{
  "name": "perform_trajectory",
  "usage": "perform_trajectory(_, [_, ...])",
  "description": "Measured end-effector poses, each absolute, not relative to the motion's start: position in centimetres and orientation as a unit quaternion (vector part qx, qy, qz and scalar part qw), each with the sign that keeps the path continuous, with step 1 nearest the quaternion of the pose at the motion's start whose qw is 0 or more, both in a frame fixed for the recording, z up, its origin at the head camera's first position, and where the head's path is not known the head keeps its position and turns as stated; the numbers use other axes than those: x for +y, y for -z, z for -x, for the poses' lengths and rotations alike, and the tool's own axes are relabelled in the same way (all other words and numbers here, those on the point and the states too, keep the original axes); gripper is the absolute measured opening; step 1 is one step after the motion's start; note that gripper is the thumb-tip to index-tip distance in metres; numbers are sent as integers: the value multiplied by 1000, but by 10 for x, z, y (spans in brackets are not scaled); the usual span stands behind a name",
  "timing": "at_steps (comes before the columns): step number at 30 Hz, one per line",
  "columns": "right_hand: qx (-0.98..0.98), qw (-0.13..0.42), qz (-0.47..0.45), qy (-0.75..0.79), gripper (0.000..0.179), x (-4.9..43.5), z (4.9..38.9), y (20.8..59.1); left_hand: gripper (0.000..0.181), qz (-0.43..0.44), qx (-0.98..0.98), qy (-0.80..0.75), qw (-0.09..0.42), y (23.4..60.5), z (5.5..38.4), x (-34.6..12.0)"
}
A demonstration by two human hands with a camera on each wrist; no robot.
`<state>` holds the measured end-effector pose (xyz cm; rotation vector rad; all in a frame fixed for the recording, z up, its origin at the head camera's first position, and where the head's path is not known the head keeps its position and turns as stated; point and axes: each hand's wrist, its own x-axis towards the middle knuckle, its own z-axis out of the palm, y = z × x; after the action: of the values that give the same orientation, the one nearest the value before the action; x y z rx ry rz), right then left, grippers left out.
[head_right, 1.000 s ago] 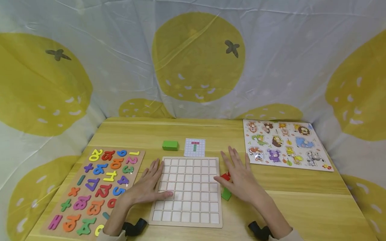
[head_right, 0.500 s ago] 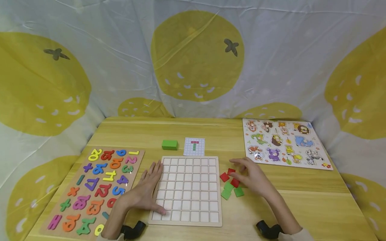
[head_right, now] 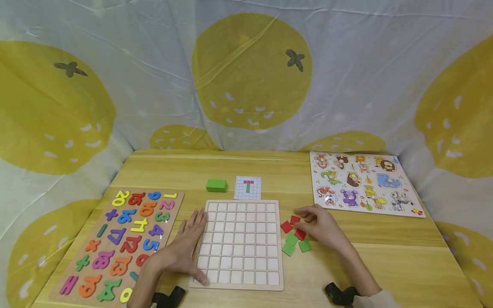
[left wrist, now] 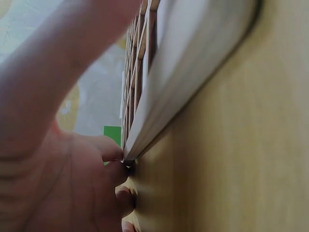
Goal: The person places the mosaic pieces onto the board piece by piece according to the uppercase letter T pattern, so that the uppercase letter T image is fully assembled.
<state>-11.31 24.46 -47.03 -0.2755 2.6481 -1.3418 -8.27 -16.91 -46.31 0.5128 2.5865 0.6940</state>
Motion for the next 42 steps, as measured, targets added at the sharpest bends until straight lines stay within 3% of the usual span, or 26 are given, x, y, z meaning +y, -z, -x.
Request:
perform_trajectory(20, [891,75,78,441,22,243,120,473,175,-160,930,-242,228,457,77,-166])
perform_trajectory(42, [897,66,84,429,22,247,122,474,173,-171,926,-247,230,459,77,-167])
